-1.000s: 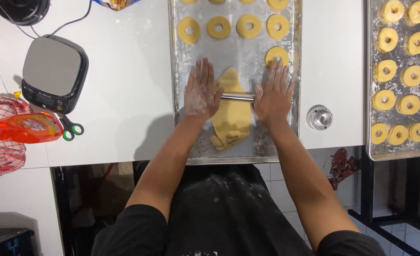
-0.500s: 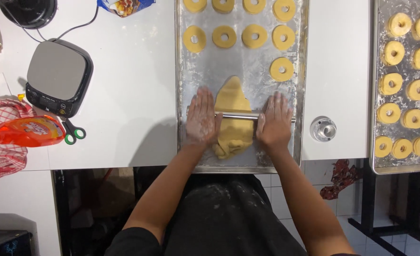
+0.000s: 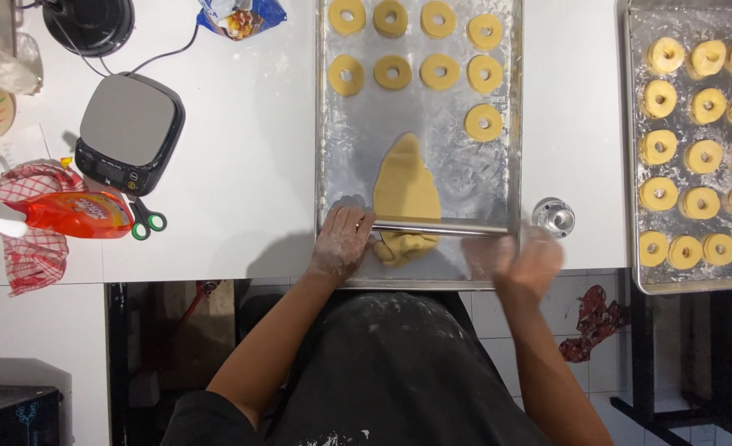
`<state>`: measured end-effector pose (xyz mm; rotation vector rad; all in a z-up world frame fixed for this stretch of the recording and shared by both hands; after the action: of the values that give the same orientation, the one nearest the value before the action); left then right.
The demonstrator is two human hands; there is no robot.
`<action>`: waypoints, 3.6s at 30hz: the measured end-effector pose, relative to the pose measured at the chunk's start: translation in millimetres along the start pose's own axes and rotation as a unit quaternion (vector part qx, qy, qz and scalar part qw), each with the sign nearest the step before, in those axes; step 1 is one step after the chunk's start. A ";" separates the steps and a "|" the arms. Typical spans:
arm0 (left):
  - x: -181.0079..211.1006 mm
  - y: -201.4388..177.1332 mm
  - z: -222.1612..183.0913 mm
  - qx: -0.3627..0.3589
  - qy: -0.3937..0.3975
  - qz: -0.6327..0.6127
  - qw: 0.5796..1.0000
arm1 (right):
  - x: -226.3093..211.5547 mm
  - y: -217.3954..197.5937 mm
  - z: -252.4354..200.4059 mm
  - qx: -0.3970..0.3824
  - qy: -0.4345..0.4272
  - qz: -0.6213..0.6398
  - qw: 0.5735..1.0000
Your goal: Rolling out dough and cutting donut shapes using a circular cutter on a baking tray.
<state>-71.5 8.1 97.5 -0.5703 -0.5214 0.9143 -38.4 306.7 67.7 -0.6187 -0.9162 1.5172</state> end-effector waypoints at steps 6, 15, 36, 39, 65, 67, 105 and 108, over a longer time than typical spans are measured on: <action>-21.5 68.9 -53.5 -0.020 0.108 -0.027 0.994 | 146.8 15.0 6.7 -0.139 0.294 -0.047 0.945; -64.5 -7.0 -54.8 -0.044 0.026 0.086 0.995 | 129.6 71.1 0.2 -0.339 0.119 -0.083 0.930; -157.2 -39.9 -196.4 -0.136 -0.440 0.132 0.877 | -162.3 85.3 135.3 -0.097 -0.237 0.176 0.950; -155.0 -45.5 -183.1 -0.119 -0.418 0.139 0.890 | -177.8 63.4 148.4 0.003 -0.264 0.158 0.951; -136.9 -85.8 -91.9 -0.033 -0.224 0.265 0.937 | -167.1 117.1 110.6 -0.306 -0.092 -0.052 0.946; -145.0 -79.7 -99.6 -0.037 -0.247 0.251 0.935 | -167.6 129.8 106.0 -0.307 -0.074 -0.036 0.948; -36.5 182.3 -20.6 -0.299 -0.199 0.004 0.933 | -106.2 135.3 103.2 -0.138 -0.020 0.314 0.939; -33.8 182.7 -14.3 -0.345 -0.212 -0.034 0.914 | -115.8 150.1 98.3 -0.162 -0.039 0.264 0.950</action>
<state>-185.4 65.0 -38.5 -0.9885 -1.2790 0.7743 -183.9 174.8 -16.3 -1.1163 -1.1308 1.8875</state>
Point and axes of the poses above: each hand's wrist, its own z-axis towards the middle knuckle, its own y-axis out of the palm, x = y × z, the point moved 10 cm from there along z, towards the middle knuckle, and after that the axes turned 9 degrees about x, right-handed, at the moved point
